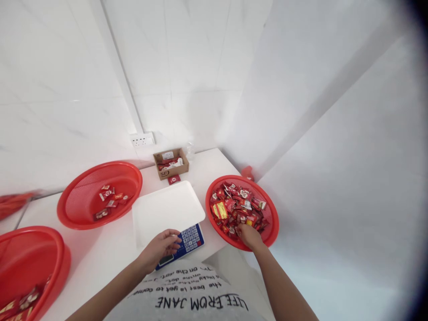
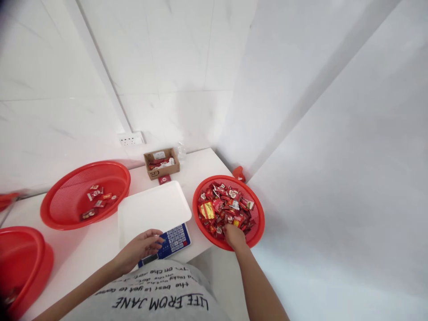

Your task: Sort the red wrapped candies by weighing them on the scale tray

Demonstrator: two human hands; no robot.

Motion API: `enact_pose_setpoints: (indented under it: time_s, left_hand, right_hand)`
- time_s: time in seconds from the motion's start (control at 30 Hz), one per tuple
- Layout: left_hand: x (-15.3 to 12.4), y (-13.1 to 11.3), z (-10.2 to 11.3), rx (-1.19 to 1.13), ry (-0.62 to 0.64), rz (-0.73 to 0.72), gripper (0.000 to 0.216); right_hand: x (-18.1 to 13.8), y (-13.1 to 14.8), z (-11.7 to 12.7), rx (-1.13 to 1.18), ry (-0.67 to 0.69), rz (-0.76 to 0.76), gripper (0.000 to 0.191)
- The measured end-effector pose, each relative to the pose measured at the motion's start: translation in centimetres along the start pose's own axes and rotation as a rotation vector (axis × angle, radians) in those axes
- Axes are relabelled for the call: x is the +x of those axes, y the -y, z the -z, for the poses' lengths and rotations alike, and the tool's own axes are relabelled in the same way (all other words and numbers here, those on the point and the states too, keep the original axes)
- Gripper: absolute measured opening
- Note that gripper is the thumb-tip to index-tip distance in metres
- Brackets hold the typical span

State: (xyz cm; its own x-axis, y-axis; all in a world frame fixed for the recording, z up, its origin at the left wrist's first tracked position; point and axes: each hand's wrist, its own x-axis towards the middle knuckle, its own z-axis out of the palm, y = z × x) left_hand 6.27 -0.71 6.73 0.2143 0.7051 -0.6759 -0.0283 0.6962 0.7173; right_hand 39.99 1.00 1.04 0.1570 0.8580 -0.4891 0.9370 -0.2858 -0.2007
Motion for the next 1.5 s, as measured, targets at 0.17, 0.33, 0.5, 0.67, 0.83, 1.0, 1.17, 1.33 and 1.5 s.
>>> enact_pose_setpoints:
  time_s: [0.17, 0.33, 0.5, 0.67, 0.83, 1.0, 1.17, 1.33, 1.5]
  left_hand:
    - [0.0, 0.3, 0.0, -0.007, 0.007, -0.002, 0.039]
    - [-0.4, -0.1, -0.7, -0.010, 0.059, -0.012, 0.036]
    - [-0.9, -0.5, -2.2, -0.031, 0.144, -0.045, 0.043]
    - [-0.5, 0.6, -2.5, -0.087, 0.152, -0.169, 0.042]
    - [-0.1, 1.3, -1.7, -0.097, 0.050, -0.159, 0.040]
    - [1.1, 0.4, 0.4, -0.155, -0.080, -0.178, 0.043]
    - [2.0, -0.9, 2.9, -0.213, -0.170, -0.097, 0.037]
    - [2.9, -1.1, 4.2, -0.114, -0.224, -0.130, 0.041]
    - [3.8, -1.3, 4.9, 0.102, -0.275, -0.284, 0.042]
  right_hand:
    - [-0.1, 0.0, 1.7, 0.091, -0.129, -0.015, 0.036]
    - [-1.3, 3.1, 3.3, 0.561, -0.301, 0.086, 0.028]
    - [-4.7, 10.6, 1.0, 1.158, 0.066, 0.442, 0.030]
    - [-6.8, 14.9, -2.0, 1.287, 0.308, 0.487, 0.032]
    - [-6.3, 14.5, -3.1, 1.142, 0.253, 0.472, 0.025]
    - [-4.8, 12.1, -2.9, 1.030, 0.069, 0.407, 0.023]
    - [-3.0, 7.7, -1.6, 0.812, -0.104, 0.271, 0.024]
    - [-1.2, 2.9, -0.8, 0.386, -0.141, 0.118, 0.032]
    - [0.5, -0.1, -0.8, 0.081, -0.023, -0.033, 0.049]
